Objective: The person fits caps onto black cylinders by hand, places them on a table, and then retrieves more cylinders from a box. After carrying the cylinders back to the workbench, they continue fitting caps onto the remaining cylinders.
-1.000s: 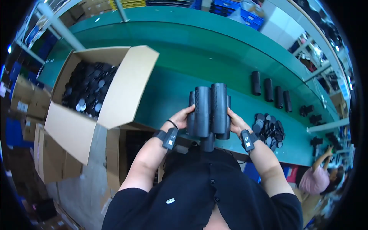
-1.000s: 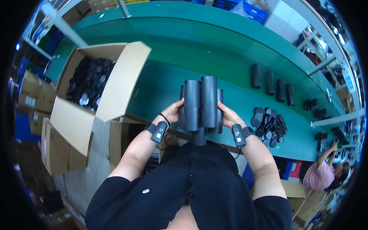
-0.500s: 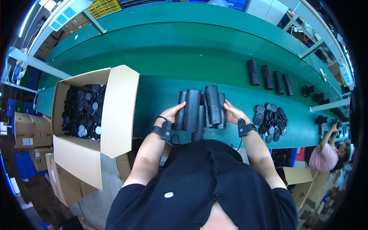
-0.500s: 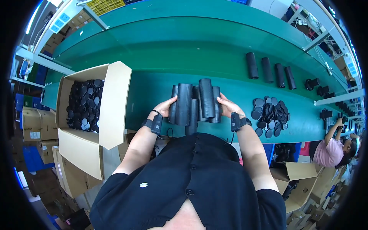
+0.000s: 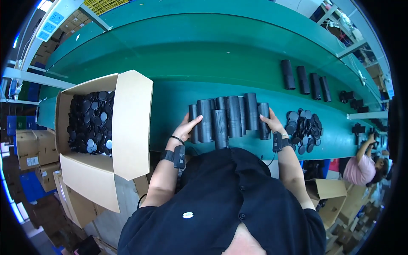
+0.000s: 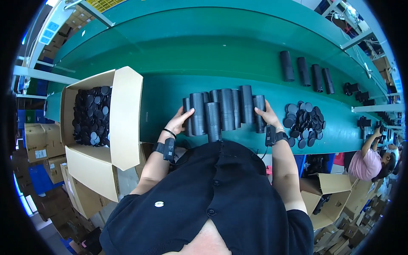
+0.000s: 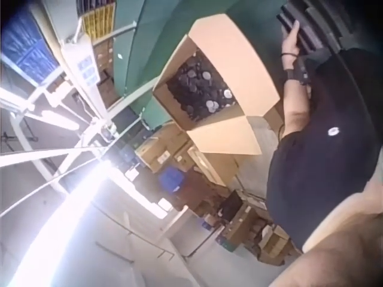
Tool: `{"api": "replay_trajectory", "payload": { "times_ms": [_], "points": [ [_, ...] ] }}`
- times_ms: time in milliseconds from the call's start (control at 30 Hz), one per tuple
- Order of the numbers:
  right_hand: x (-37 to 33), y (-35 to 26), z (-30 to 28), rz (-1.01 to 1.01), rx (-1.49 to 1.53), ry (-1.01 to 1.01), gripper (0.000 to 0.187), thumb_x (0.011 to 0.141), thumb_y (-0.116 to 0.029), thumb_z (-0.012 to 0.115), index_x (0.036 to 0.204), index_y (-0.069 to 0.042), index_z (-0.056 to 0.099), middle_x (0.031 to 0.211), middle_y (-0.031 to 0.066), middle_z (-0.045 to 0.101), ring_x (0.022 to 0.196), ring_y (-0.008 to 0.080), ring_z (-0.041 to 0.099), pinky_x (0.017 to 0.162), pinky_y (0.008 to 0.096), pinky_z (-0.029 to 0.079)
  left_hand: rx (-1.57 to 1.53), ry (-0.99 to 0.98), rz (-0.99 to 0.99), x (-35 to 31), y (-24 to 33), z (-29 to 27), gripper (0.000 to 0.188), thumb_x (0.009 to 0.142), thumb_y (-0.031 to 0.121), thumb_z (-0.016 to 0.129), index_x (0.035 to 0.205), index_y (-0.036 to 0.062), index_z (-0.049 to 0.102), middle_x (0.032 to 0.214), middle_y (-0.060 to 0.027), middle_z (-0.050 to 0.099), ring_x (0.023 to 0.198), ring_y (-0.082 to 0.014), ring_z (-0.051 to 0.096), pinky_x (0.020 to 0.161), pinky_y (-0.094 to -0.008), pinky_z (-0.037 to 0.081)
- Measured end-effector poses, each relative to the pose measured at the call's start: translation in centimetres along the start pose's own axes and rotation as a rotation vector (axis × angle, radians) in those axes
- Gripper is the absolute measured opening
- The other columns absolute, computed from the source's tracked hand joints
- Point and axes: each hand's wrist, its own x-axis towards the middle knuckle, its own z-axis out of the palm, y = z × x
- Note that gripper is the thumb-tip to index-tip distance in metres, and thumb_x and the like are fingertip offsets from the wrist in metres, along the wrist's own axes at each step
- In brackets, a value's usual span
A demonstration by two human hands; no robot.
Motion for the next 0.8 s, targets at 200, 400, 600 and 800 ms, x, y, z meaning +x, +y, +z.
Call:
{"api": "replay_trajectory", "payload": {
  "times_ms": [200, 400, 600, 800],
  "points": [
    [2.7, 2.9, -1.9, -0.045, -0.407, 0.28, 0.08, 0.089, -0.034, 0.064, 0.146, 0.0, 0.02, 0.125, 0.0198, 0.053, 0.106, 0.0245, 0.056, 0.093, 0.0332, 0.043, -0.031, 0.227, 0.041, 0.5, -1.1, 1.0, 0.11, 0.077, 0.053, 0.071, 0.149, 0.0134, -0.002, 0.145, -0.022, 0.029, 0.132, -0.0335, 0.034, 0.101, -0.0553, 0.032],
    [3.1, 2.2, 0.6, -0.107, -0.196, 0.283, 0.068, 0.091, -0.029, 0.062, 0.143, -0.003, 0.027, 0.115, 0.0204, 0.056, 0.097, 0.0231, 0.058, 0.083, 0.0331, 0.047, 0.211, 0.286, 0.328, 3.2, -4.2, 0.4, 0.114, 0.073, 0.025, 0.081, 0.147, 0.0014, -0.002, 0.138, -0.027, 0.036, 0.124, -0.0309, 0.045, 0.1, -0.0383, 0.041],
    [2.5, 3.7, 2.7, -0.1, -0.177, 0.232, 0.068, 0.087, -0.033, 0.065, 0.141, -0.005, 0.034, 0.125, 0.0241, 0.049, 0.111, 0.0286, 0.051, 0.095, 0.0362, 0.041, 0.558, 0.394, 0.446, 3.9, -2.7, -1.5, 0.101, 0.062, 0.034, 0.081, 0.144, 0.0113, 0.028, 0.13, -0.0299, 0.043, 0.119, -0.0408, 0.047, 0.101, -0.0444, 0.039],
    [1.1, 2.1, 2.2, -0.005, -0.28, 0.267, 0.078, 0.084, -0.041, 0.067, 0.144, -0.006, 0.03, 0.119, 0.0228, 0.049, 0.111, 0.031, 0.049, 0.095, 0.0385, 0.041, 0.746, 0.681, 0.554, 1.7, -3.8, 1.1, 0.076, 0.073, 0.044, 0.074, 0.131, 0.0096, 0.039, 0.131, -0.0284, 0.036, 0.124, -0.0437, 0.034, 0.102, -0.0487, 0.032]
  ]
}}
